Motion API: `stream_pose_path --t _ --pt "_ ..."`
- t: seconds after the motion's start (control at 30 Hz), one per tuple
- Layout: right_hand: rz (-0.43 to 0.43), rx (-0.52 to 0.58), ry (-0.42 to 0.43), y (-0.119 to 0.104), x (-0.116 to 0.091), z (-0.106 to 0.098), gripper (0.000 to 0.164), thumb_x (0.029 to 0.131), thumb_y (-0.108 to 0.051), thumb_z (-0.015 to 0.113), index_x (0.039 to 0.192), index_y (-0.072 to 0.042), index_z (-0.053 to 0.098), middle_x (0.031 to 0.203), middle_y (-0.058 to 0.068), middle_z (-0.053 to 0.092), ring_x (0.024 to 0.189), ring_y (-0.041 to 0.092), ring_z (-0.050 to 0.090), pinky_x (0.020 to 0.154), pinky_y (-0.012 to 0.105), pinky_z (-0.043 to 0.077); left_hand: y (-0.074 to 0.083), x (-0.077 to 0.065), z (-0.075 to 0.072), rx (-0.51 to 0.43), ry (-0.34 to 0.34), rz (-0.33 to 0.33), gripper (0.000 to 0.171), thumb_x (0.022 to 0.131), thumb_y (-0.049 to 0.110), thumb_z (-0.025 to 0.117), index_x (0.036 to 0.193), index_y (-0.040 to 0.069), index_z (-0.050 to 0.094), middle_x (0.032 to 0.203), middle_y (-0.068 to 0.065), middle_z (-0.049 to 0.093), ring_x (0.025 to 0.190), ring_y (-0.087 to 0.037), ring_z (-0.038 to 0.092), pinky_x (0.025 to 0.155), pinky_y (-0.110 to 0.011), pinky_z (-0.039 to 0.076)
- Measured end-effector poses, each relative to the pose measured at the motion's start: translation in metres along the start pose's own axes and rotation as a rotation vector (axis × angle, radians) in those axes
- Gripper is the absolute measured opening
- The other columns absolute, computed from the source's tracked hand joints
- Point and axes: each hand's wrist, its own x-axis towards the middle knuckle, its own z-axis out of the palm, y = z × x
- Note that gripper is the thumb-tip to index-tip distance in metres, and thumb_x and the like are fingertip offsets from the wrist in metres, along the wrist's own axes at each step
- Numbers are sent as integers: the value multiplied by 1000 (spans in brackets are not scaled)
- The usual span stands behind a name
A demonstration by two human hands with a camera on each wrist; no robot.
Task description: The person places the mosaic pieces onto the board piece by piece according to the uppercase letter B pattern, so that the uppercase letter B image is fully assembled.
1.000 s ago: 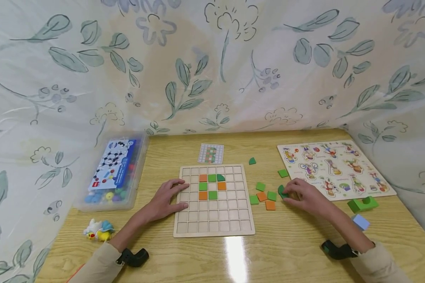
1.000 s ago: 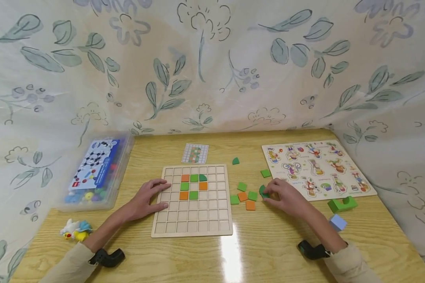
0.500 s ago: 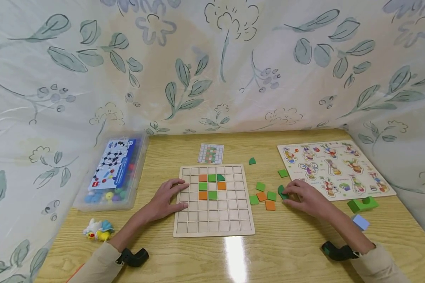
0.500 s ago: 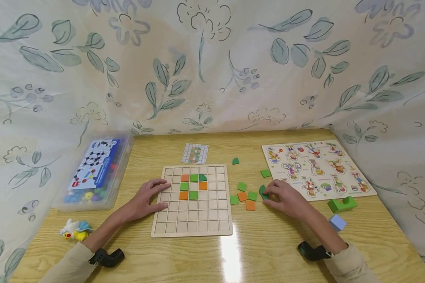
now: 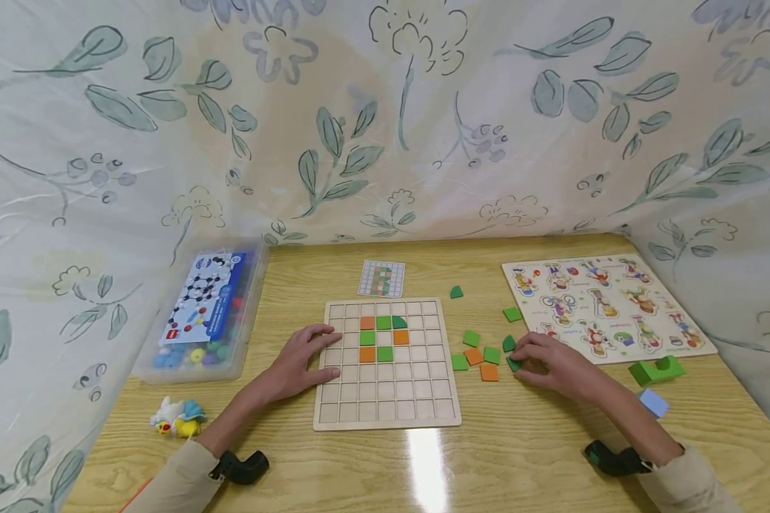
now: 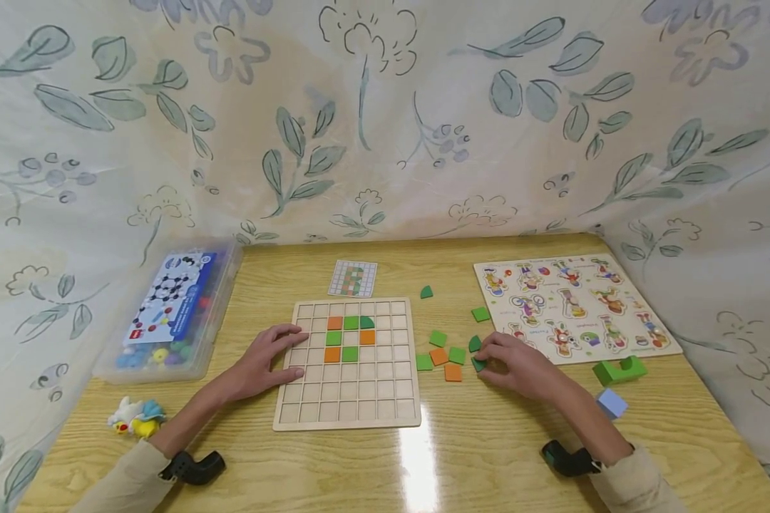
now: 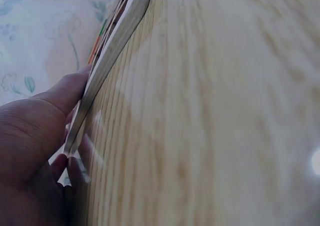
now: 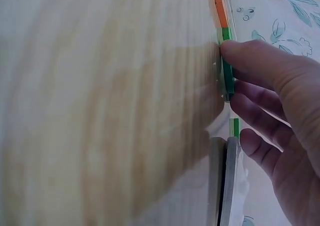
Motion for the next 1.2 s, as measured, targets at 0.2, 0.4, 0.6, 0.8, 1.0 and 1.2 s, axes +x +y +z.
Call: stream_pose_path --t 0.2,0.4,0.6,0.8,1.0,1.2 --pt "13 -8 -16 -1 2 2 21 79 -14 80 98 -18 72 104 -5 64 95 13 60 80 33 52 -1 -1 0 8 2 1 60 87 33 72 140 12 53 142 -13 46 132 -37 40 103 -60 32" --pt "-33 -61 0 -2 4 4 21 76 -15 81 93 -20 69 100 -8 65 92 11 59 79 32 51 -1 -1 0 6 4 12 60 88 32 71 140 12 52 142 -13 46 132 -37 40 103 -60 32" --pt "-77 -103 19 -5 6 3 25 76 -14 82 96 -20 68 98 -10 63 91 7 58 77 31 51 -1 0 0 9 10 19 59 88 32 71 140 12 53 142 -13 46 132 -37 40 103 -60 32" --pt "-91 -95 -3 -6 6 1 30 79 -14 79 107 -21 72 101 -7 62 85 3 52 69 24 46 -3 -1 2 7 21 33 60 88 32 71 140 11 53 142 -14 46 132 -37 40 102 -61 32" --pt "-128 -84 -1 -6 7 0 31 78 -11 79 108 -19 72 100 -6 62 82 3 51 66 22 44 -4 -1 2 4 28 45 59 87 31 72 140 10 53 141 -15 46 131 -38 40 102 -61 31" --pt "-99 -80 -15 -7 7 0 29 80 -14 79 108 -19 71 101 -7 63 84 5 53 67 24 46 -3 -1 1 -7 9 20 61 87 32 72 141 11 52 143 -14 45 133 -37 38 104 -60 30"
